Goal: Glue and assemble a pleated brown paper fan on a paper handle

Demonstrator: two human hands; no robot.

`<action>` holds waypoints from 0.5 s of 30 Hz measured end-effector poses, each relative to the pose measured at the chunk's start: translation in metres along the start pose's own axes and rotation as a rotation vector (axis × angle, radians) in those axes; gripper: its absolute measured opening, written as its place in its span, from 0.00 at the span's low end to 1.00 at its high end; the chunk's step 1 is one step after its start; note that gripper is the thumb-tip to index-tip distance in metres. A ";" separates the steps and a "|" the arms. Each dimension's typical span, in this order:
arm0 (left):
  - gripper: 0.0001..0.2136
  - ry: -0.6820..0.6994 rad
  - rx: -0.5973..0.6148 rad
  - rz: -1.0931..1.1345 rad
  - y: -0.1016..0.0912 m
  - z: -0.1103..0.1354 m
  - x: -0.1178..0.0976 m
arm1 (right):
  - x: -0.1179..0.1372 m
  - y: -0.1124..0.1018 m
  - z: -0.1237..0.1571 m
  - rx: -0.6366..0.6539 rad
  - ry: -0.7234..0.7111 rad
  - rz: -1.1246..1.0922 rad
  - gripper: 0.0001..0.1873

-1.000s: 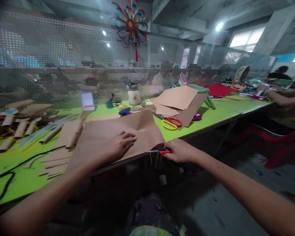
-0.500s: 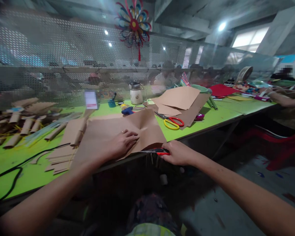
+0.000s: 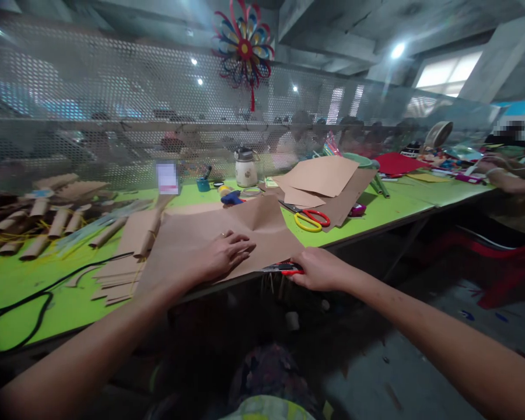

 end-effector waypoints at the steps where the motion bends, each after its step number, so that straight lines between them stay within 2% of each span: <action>1: 0.18 0.003 0.007 -0.009 0.001 0.000 0.000 | 0.003 0.001 -0.002 -0.002 -0.007 -0.010 0.11; 8: 0.18 0.011 0.008 -0.053 0.004 -0.001 0.001 | 0.011 0.009 -0.011 0.017 -0.036 -0.064 0.10; 15: 0.18 0.016 -0.013 -0.063 0.002 -0.001 -0.001 | 0.005 0.012 0.003 0.012 -0.024 -0.097 0.11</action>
Point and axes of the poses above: each hand's wrist, its own z-axis away from the middle knuckle, its own y-axis out of the palm, x = y × z, the point moved 6 cm from there along -z, towards the middle knuckle, and after that the axes turned 14 degrees about y, right-handed, at the moved point
